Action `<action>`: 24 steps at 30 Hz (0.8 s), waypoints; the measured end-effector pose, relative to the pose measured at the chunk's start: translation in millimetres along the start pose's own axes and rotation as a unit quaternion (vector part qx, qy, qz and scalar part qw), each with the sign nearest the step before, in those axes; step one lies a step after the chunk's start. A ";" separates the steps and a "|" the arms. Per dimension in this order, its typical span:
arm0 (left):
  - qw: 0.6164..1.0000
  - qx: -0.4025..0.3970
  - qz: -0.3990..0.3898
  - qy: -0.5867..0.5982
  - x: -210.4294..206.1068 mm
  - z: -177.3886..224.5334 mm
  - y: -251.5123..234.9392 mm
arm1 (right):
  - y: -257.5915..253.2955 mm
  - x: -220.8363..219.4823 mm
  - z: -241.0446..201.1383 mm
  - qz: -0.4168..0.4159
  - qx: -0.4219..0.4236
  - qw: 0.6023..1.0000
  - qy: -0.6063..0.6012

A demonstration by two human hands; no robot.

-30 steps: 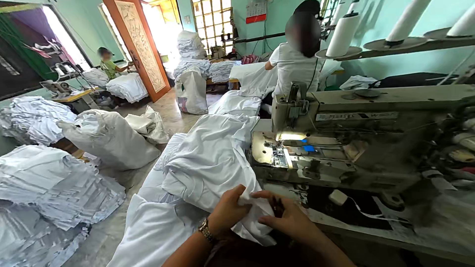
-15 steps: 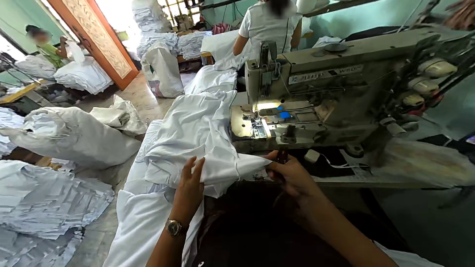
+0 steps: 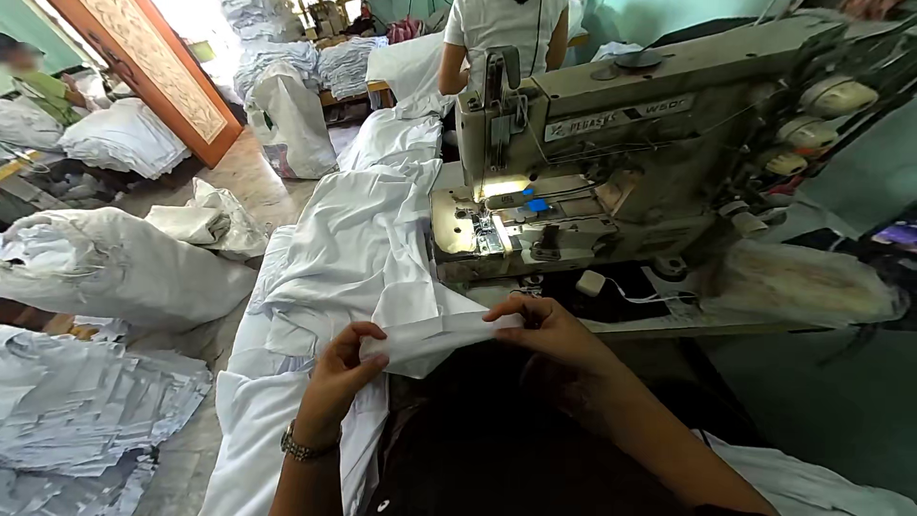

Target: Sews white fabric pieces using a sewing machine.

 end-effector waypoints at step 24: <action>0.806 -0.043 -0.093 -0.584 -108.8 -2.4 -219.3 | -2.3 17.6 16.2 0.096 -0.150 0.983 0.053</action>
Point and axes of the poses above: each hand's wrist, its own y-axis away from the middle knuckle, its own x-axis out of the back of the hand, z = x × y, the point moved 5 cm from there along -y, towards the middle knuckle, and after that the axes turned 1 degree about y, right-handed, at the moved point
